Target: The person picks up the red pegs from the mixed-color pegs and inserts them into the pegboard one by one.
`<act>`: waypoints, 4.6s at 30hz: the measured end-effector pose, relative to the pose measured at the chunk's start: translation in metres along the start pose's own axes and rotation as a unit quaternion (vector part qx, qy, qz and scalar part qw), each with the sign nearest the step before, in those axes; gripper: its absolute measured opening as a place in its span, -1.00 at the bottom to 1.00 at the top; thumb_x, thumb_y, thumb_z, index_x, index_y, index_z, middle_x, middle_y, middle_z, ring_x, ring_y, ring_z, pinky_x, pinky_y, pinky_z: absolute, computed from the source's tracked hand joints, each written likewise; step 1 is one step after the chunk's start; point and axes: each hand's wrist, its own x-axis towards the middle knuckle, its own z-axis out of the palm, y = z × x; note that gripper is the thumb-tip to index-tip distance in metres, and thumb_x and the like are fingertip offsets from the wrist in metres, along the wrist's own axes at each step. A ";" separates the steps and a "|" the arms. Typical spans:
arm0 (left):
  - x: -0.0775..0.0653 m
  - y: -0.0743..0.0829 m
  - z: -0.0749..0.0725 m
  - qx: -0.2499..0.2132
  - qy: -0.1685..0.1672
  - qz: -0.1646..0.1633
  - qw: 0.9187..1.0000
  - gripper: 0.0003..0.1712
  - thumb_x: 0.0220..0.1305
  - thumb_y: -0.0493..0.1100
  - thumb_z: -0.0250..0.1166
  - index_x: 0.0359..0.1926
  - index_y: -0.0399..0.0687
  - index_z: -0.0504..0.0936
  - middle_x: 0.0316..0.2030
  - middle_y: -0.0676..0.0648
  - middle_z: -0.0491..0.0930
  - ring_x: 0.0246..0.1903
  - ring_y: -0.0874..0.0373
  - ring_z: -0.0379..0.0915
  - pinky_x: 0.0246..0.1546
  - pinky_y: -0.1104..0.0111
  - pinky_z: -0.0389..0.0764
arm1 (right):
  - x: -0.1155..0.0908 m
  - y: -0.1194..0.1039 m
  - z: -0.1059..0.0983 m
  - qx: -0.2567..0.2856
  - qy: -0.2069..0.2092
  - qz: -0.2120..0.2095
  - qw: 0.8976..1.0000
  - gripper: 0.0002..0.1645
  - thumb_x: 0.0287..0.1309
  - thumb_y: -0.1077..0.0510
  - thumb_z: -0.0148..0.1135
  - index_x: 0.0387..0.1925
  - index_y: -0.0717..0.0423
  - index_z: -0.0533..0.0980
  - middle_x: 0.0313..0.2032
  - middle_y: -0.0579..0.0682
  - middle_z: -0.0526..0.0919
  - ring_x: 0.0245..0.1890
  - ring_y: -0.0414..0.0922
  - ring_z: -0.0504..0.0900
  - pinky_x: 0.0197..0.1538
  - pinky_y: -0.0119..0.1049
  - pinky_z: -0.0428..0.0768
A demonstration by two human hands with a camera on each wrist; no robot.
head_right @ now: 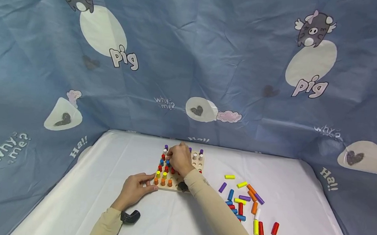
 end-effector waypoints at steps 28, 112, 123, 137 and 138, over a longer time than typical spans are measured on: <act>-0.004 0.000 0.000 -0.002 -0.004 0.002 1.000 -0.40 0.09 0.04 0.68 0.15 -0.03 0.80 -0.53 0.26 0.50 -0.61 0.36 0.21 -0.52 0.45 0.21 | 0.000 -0.004 -0.007 -0.015 -0.030 -0.020 0.999 -0.94 0.13 0.10 0.64 -0.37 -0.03 0.87 -0.28 -0.11 0.87 -0.23 -0.04 0.68 -0.08 -0.14 0.45; -0.001 0.004 0.003 0.003 0.004 -0.003 1.000 -0.39 0.08 0.00 0.68 0.16 -0.05 0.79 -0.53 0.19 0.51 -0.58 0.31 0.22 -0.51 0.43 0.20 | -0.224 0.093 -0.126 -0.046 -0.078 0.236 0.968 -0.47 -0.27 -0.27 0.76 -0.58 -0.07 0.61 -0.58 -0.20 0.56 -0.39 -0.10 0.45 -0.32 -0.19 0.35; 0.001 0.003 0.000 0.002 0.002 -0.006 1.000 -0.39 0.08 0.02 0.68 0.17 -0.03 0.79 -0.53 0.18 0.51 -0.58 0.29 0.21 -0.50 0.42 0.19 | -0.224 0.092 -0.137 0.038 -0.088 0.244 0.965 -0.52 -0.21 -0.07 0.79 -0.49 0.00 0.59 -0.53 -0.20 0.65 -0.44 -0.23 0.54 -0.28 -0.25 0.44; 0.001 0.004 -0.001 0.004 0.004 -0.007 1.000 -0.39 0.08 0.01 0.68 0.16 -0.06 0.79 -0.52 0.17 0.51 -0.57 0.28 0.22 -0.49 0.41 0.19 | -0.197 0.109 -0.177 0.245 -0.082 0.289 0.922 -0.50 0.17 -0.05 0.60 0.00 0.15 0.64 -0.29 0.06 0.84 -0.29 0.03 0.74 -0.29 -0.26 0.58; 0.001 0.004 -0.001 0.004 0.004 -0.007 1.000 -0.39 0.09 0.01 0.68 0.16 -0.06 0.79 -0.52 0.17 0.51 -0.57 0.28 0.22 -0.49 0.41 0.20 | -0.195 0.110 -0.179 0.241 -0.072 0.277 0.927 -0.50 0.19 -0.04 0.58 0.03 0.15 0.64 -0.27 0.05 0.84 -0.24 0.04 0.75 -0.26 -0.26 0.59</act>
